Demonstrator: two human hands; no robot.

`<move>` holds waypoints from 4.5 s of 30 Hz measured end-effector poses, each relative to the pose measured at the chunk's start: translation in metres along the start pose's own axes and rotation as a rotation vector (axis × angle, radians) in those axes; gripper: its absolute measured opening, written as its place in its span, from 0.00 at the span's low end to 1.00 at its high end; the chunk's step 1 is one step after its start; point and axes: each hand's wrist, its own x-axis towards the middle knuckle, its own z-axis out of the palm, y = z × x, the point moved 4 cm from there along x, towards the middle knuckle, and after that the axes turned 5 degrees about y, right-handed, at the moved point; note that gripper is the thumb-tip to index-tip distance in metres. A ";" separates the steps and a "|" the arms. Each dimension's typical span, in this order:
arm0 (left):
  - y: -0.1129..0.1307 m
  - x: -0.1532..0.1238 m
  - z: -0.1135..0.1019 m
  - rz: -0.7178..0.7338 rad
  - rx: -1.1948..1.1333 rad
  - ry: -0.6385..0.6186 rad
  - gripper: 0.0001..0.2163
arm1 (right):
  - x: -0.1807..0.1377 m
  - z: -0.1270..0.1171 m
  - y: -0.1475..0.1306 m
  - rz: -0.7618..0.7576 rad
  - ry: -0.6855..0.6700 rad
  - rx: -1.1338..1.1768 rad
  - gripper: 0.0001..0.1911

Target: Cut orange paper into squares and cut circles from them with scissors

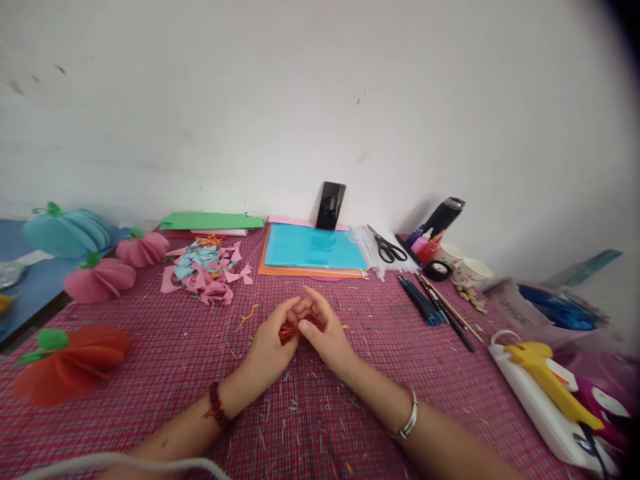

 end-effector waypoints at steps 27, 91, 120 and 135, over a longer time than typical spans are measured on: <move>-0.003 0.003 -0.008 0.079 0.450 0.028 0.26 | -0.002 -0.006 0.010 -0.121 -0.044 -0.645 0.30; 0.028 0.033 -0.029 -0.518 -0.684 0.205 0.14 | -0.028 0.032 -0.021 0.046 -0.412 -0.681 0.11; -0.008 0.196 -0.035 0.243 1.111 -0.289 0.14 | 0.076 -0.043 0.014 -0.207 -0.230 -1.386 0.21; -0.003 0.196 -0.039 0.110 0.946 -0.165 0.10 | 0.074 -0.052 0.015 -0.173 -0.091 -1.223 0.18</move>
